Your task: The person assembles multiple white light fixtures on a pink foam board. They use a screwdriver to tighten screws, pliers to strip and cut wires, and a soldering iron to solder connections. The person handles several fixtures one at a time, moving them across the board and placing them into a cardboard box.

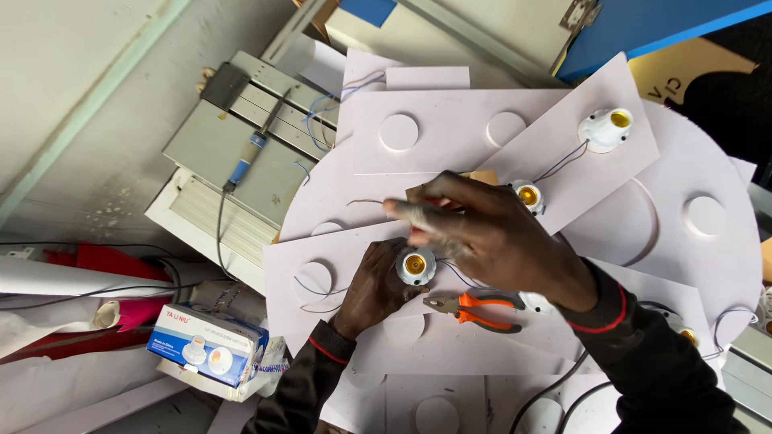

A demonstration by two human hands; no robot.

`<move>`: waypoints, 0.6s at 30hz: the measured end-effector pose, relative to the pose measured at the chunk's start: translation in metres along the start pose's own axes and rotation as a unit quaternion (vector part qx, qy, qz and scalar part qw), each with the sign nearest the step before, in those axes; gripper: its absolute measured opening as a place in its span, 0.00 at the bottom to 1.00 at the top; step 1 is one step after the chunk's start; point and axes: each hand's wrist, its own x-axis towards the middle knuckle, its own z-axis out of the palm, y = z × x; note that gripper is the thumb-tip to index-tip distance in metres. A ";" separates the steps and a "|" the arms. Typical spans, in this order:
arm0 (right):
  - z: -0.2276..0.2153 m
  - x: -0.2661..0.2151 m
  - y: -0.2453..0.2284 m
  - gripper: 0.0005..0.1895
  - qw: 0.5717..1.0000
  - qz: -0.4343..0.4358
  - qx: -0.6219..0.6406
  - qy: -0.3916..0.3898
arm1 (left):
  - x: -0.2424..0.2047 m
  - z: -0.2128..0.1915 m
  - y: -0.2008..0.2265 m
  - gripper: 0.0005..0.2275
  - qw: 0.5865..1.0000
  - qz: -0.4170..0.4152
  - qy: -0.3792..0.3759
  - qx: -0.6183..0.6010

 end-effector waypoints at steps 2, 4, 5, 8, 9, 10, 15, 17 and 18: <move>0.002 -0.003 0.009 0.26 0.999 0.004 -0.043 0.001 | -0.003 0.002 -0.005 0.29 1.000 -0.020 -0.011 -0.018; -0.001 -0.006 0.017 0.28 0.996 0.005 -0.085 0.007 | -0.008 0.004 -0.009 0.29 0.999 -0.038 -0.023 -0.031; -0.007 -0.007 0.021 0.33 0.997 0.008 -0.022 -0.077 | -0.009 0.006 -0.012 0.29 0.999 -0.039 -0.016 -0.027; 0.001 -0.010 0.023 0.37 0.997 -0.005 0.000 -0.078 | -0.007 0.003 -0.009 0.29 1.000 -0.008 -0.027 0.003; 0.007 -0.012 0.023 0.33 0.999 -0.024 -0.044 0.003 | -0.004 0.000 -0.007 0.30 0.998 0.026 -0.042 0.031; 0.003 -0.011 0.023 0.33 0.999 -0.022 -0.043 0.004 | -0.001 0.000 -0.003 0.30 0.998 0.025 -0.044 0.030; -0.002 -0.016 0.029 0.34 0.998 -0.033 0.028 -0.056 | -0.002 0.005 -0.006 0.28 0.998 -0.059 -0.011 -0.024; 0.007 -0.017 0.027 0.28 0.999 -0.028 0.010 -0.027 | -0.003 0.007 -0.004 0.26 0.998 -0.053 0.001 -0.021; 0.011 -0.017 0.026 0.22 1.000 -0.025 -0.008 0.003 | -0.003 0.007 -0.003 0.24 0.999 -0.045 0.014 -0.016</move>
